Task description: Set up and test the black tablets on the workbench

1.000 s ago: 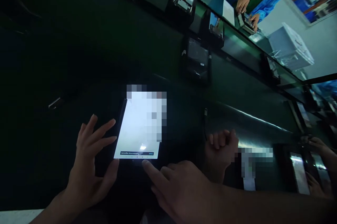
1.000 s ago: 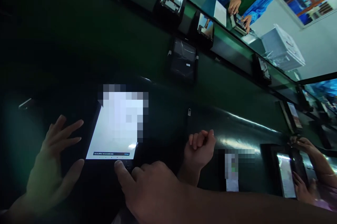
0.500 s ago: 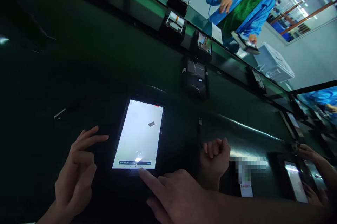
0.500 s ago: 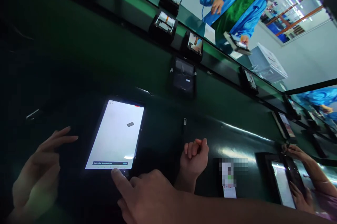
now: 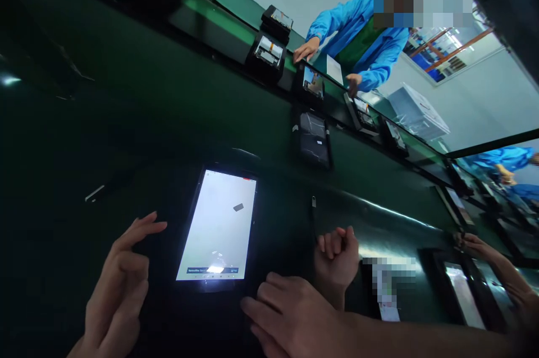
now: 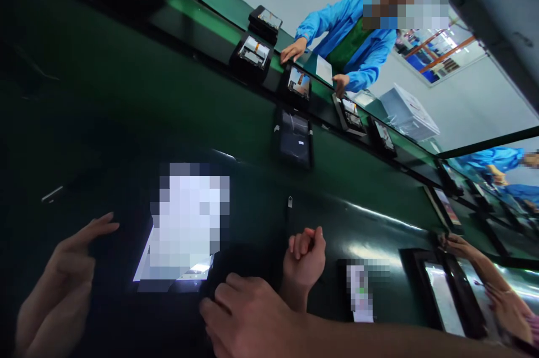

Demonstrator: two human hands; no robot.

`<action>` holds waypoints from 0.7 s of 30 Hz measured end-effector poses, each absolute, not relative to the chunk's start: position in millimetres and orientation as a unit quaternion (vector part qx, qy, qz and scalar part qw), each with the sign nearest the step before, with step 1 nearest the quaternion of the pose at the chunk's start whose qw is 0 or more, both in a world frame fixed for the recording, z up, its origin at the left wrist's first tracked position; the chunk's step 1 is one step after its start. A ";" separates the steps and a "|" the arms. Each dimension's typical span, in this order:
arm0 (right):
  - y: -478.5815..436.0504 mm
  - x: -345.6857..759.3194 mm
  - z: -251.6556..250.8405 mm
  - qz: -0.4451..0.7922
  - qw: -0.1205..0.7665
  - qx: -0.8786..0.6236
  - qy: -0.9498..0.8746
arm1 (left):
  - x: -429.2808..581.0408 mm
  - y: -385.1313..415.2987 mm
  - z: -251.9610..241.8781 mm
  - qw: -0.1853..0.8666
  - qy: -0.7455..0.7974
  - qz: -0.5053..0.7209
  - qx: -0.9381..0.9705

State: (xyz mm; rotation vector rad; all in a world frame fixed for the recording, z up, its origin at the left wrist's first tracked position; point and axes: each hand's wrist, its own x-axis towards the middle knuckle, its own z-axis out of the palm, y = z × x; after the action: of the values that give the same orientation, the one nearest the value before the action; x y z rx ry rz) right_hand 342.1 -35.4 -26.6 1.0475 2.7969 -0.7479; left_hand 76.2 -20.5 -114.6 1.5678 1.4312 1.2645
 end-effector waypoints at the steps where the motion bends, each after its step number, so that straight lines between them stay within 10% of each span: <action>1: -35.2 343.5 -26.2 -0.239 0.030 0.337 0.910 | 74.9 -20.7 -115.2 0.336 0.544 0.487 0.595; 11: -25.7 368.4 -1.1 -0.239 -0.059 0.376 0.893 | 71.4 -17.3 -123.9 0.389 0.472 0.563 0.556; 21: 18.7 333.2 -9.0 -0.160 0.072 0.311 0.934 | 85.3 -17.0 -116.0 0.323 0.490 0.492 0.643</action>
State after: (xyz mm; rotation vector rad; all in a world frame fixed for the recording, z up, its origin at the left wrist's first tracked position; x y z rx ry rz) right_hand 333.2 18.7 -9.0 0.9333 2.8066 -0.4816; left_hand 85.3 -17.0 -116.0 1.6863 1.2852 1.2919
